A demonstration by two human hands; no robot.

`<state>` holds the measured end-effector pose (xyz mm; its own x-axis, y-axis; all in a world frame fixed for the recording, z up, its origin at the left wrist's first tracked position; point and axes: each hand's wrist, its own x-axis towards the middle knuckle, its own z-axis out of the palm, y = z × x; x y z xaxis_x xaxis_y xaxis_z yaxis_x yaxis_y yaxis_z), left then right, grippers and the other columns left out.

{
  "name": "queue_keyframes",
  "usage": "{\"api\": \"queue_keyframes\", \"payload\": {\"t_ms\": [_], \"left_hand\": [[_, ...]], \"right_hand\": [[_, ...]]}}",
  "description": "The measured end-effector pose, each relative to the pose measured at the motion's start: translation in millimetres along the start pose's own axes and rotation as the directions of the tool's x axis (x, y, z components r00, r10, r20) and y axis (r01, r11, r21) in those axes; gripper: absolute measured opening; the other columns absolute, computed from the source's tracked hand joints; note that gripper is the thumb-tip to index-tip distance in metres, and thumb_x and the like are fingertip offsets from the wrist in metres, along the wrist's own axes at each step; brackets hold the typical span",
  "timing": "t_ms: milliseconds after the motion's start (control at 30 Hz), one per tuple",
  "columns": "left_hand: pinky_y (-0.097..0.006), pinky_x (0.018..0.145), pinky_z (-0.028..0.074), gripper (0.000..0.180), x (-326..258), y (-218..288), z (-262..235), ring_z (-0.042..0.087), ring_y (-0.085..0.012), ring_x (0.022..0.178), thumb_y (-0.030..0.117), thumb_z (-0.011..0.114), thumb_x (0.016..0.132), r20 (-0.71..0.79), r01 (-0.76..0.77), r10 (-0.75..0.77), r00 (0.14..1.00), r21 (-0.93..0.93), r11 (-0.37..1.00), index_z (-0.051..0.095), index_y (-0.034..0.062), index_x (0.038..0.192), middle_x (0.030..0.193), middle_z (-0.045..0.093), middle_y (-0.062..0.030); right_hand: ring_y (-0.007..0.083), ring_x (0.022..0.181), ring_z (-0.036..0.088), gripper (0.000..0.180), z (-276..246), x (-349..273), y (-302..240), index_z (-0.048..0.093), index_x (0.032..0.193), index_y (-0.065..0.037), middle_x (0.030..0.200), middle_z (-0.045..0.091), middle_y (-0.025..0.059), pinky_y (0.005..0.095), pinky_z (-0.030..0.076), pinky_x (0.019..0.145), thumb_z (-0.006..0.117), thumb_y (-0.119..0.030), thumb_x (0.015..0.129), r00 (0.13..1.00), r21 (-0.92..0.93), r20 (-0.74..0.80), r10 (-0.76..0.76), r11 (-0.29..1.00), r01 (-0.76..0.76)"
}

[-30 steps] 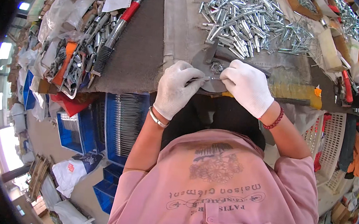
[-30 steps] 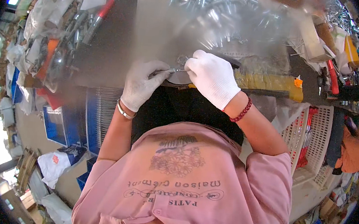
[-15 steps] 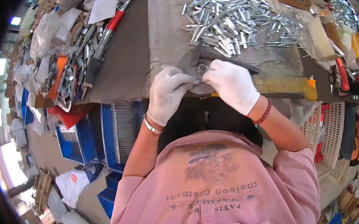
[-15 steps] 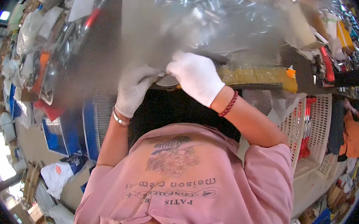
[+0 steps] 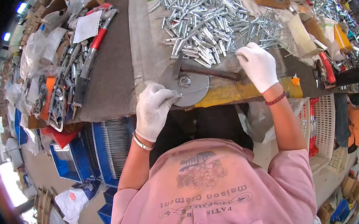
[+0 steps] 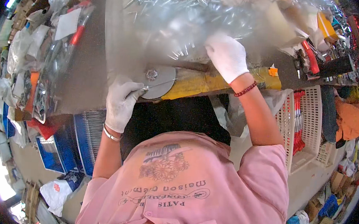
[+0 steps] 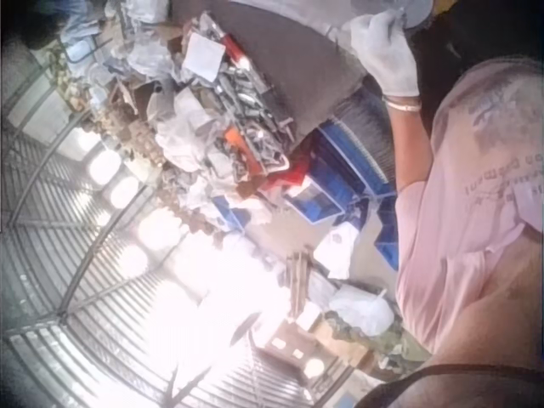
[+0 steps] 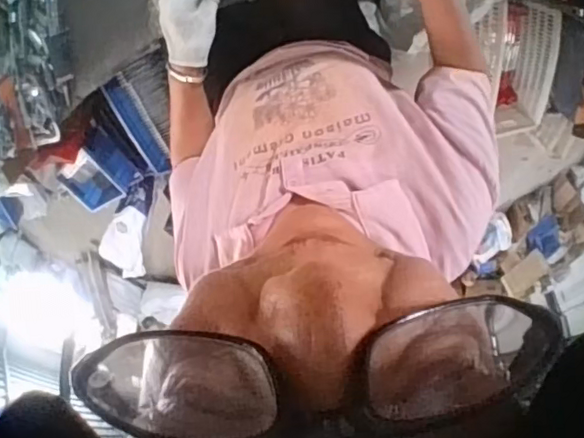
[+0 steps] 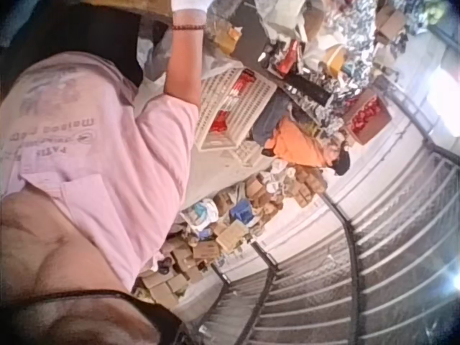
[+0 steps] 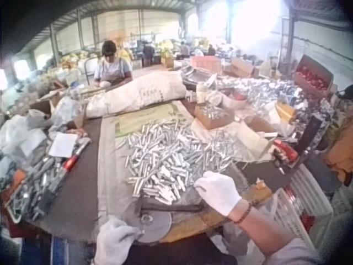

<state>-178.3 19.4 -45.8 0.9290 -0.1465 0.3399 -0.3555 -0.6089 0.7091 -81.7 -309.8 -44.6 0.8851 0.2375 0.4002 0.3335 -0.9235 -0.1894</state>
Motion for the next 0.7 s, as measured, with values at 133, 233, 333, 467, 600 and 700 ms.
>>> {"api": "queue_keyframes", "payload": {"t_ms": [133,233,333,467,600,700], "left_hand": [[-0.041,0.072,0.052,0.012,-0.8,3.8,0.2,0.065,-0.0314,0.08,0.007,0.086,0.079,-0.017,0.01,-0.01,1.0,-0.017,1.0,0.077,0.0077,0.088,0.084,0.065,-0.0103],[-0.041,0.073,0.052,0.012,-2.2,1.2,-0.4,0.066,-0.0317,0.083,0.007,0.085,0.079,-0.011,0.0,0.001,1.0,0.011,1.0,0.076,0.0086,0.089,0.085,0.065,-0.0102],[-0.042,0.075,0.053,0.013,-2.8,-4.2,1.8,0.066,-0.0322,0.086,0.008,0.083,0.08,-0.002,-0.023,0.023,1.0,0.036,0.999,0.076,0.0103,0.09,0.088,0.065,-0.0096],[-0.043,0.075,0.053,0.012,-5.5,-7.9,4.8,0.066,-0.033,0.087,0.009,0.081,0.081,-0.018,-0.013,0.014,1.0,0.06,0.998,0.076,0.0133,0.091,0.091,0.065,-0.0086],[-0.044,0.075,0.053,0.011,-5.4,-9.7,4.4,0.065,-0.0334,0.085,0.009,0.08,0.081,-0.019,-0.012,0.013,1.0,0.013,1.0,0.075,0.013,0.089,0.09,0.064,-0.0083],[-0.043,0.074,0.053,0.012,-6.0,-12.4,4.2,0.065,-0.0332,0.085,0.008,0.08,0.08,-0.012,-0.014,0.014,1.0,-0.024,1.0,0.075,0.0129,0.09,0.089,0.064,-0.0082]], "right_hand": [[0.0293,0.08,0.07,0.006,14.6,10.6,-0.3,0.071,0.085,-0.013,0.087,0.065,0.0069,0.0423,0.057,0.071,0.07,-0.016,0.09,0.995,-0.137,0.044,-0.09,0.986,0.095],[0.031,0.079,0.071,0.004,15.6,17.3,-2.8,0.069,0.086,-0.012,0.087,0.066,0.0075,0.0439,0.058,0.07,0.067,-0.014,0.09,0.991,-0.195,0.097,-0.093,0.975,0.111],[0.0332,0.08,0.071,0.003,10.6,15.2,-2.4,0.066,0.088,-0.01,0.086,0.068,0.0087,0.0451,0.058,0.07,0.066,-0.013,0.089,0.995,-0.099,0.039,-0.093,0.99,0.096],[0.0197,0.078,0.073,0.004,-13.6,9.9,-33.1,0.067,0.094,-0.006,0.084,0.072,0.007,0.0342,0.058,0.07,0.068,-0.005,0.09,0.994,0.254,0.103,0.042,0.965,-0.067],[0.0111,0.083,0.072,0.008,-21.0,-18.7,-98.2,0.072,0.095,-0.002,0.091,0.073,0.0064,0.0274,0.057,0.075,0.072,0.003,0.088,0.979,0.683,0.202,-0.031,0.721,-0.118],[0.0245,0.094,0.073,0.012,-5.7,-21.8,-131.2,0.074,0.091,-0.004,0.1,0.074,0.0089,0.0334,0.058,0.081,0.077,0.004,0.082,0.971,0.653,-0.084,-0.222,0.724,0.222]]}}
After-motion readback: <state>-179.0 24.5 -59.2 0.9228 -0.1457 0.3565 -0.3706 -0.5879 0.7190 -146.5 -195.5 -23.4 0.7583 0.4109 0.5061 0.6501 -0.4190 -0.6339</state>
